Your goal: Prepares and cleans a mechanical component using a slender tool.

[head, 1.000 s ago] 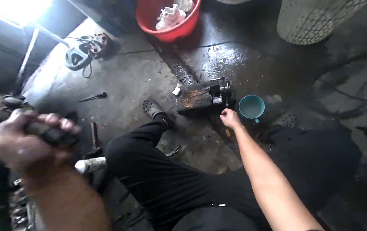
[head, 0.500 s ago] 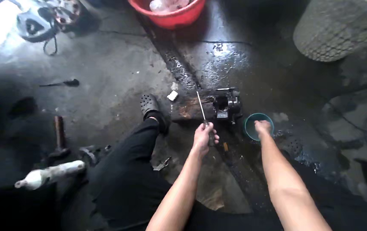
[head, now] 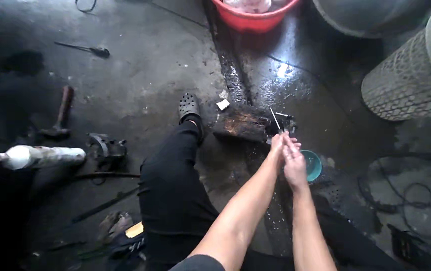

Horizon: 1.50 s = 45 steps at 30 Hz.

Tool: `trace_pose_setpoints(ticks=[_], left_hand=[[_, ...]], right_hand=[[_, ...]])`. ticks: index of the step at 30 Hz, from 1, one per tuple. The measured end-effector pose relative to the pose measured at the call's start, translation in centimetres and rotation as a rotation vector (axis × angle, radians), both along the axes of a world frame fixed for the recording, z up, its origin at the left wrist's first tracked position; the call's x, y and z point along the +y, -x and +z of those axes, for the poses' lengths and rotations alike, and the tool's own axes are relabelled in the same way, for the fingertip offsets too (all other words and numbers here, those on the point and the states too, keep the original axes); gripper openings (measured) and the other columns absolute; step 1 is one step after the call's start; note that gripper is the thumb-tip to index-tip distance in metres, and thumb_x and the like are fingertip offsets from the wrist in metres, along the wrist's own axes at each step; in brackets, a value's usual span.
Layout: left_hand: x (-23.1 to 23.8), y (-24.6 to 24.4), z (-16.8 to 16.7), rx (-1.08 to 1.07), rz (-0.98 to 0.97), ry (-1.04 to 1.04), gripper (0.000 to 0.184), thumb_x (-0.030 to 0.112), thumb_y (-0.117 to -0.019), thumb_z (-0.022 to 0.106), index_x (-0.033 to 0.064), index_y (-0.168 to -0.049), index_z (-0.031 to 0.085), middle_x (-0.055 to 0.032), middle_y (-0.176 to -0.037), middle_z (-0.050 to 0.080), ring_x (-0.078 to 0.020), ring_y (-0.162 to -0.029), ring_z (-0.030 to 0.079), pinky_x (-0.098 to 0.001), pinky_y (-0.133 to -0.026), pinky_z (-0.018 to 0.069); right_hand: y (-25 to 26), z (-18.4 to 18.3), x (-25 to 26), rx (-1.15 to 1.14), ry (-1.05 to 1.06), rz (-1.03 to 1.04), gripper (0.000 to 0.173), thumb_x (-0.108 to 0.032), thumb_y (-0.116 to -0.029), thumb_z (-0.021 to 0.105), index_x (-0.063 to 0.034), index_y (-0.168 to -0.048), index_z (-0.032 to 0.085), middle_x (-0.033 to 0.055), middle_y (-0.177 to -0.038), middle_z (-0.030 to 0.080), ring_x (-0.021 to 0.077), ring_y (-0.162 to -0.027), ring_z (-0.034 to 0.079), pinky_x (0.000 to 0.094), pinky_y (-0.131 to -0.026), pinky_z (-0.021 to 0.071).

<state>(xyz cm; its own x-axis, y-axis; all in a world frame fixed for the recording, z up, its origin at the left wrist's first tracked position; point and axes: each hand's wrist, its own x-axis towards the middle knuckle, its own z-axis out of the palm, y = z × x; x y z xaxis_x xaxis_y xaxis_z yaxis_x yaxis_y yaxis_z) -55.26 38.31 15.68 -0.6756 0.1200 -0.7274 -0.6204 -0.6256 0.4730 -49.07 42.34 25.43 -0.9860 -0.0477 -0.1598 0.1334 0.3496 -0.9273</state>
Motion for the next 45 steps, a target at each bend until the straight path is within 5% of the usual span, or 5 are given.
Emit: trace_pose_setpoints(ticks=[3, 8, 15, 22, 45], left_hand=[[2.7, -1.2, -9.2, 0.488, 0.020, -0.320, 0.053, 0.042, -0.1124, 0.032, 0.0056, -0.149, 0.041, -0.0181, -0.124, 0.068, -0.0236, -0.097, 0.072, -0.0391, -0.083, 0.0605], [-5.1, -3.4, 7.4, 0.141, -0.374, 0.541, 0.033, 0.027, -0.1100, 0.049, 0.0081, -0.135, 0.061, -0.0146, -0.102, 0.066, -0.0237, -0.081, 0.063, -0.0428, -0.074, 0.0546], [-10.6, -9.8, 10.7, 0.151, -0.731, 0.825, 0.048, 0.024, -0.1020, 0.052, 0.0188, -0.150, 0.052, -0.0148, -0.129, 0.068, -0.0309, -0.118, 0.066, -0.0568, -0.098, 0.0532], [-12.2, -10.6, 9.0, 0.109, -0.793, 0.758, 0.056, 0.022, -0.0958, 0.061, 0.0173, -0.151, 0.051, -0.0158, -0.127, 0.068, -0.0314, -0.116, 0.067, -0.0554, -0.096, 0.0541], [-8.5, -0.3, 16.6, 0.293, -1.499, 1.242, 0.022, 0.015, -0.0970, 0.063, 0.0080, -0.117, 0.068, -0.0166, -0.111, 0.071, -0.0377, -0.104, 0.069, -0.0577, -0.077, 0.0565]], right_hand=[[-0.1, -0.9, 0.3, 0.143, -0.409, 0.168, 0.060, -0.043, -0.1087, 0.033, -0.0108, -0.158, 0.042, 0.0094, -0.169, 0.028, 0.0257, -0.159, 0.018, 0.0591, -0.128, -0.0002], [2.0, -0.8, 2.8, -0.009, -0.204, -0.050, 0.032, -0.017, -0.1071, 0.051, 0.0002, -0.130, 0.066, 0.0177, -0.124, 0.070, 0.0251, -0.113, 0.069, 0.0455, -0.100, 0.0538], [9.0, -6.1, 3.8, -0.239, -0.517, -0.059, 0.063, -0.038, -0.1082, 0.049, -0.0076, -0.160, 0.032, 0.0303, -0.161, 0.031, 0.0496, -0.148, 0.031, 0.0668, -0.117, 0.0288], [12.3, -9.0, 2.4, -0.237, -0.572, -0.117, 0.061, -0.044, -0.1030, 0.060, -0.0031, -0.146, 0.047, 0.0307, -0.132, 0.060, 0.0479, -0.123, 0.059, 0.0659, -0.101, 0.0463], [6.4, -14.7, 3.2, 0.185, -0.511, -0.467, 0.038, -0.019, -0.1050, 0.037, 0.0086, -0.121, 0.057, 0.0258, -0.116, 0.065, 0.0360, -0.114, 0.064, 0.0478, -0.103, 0.0492]])
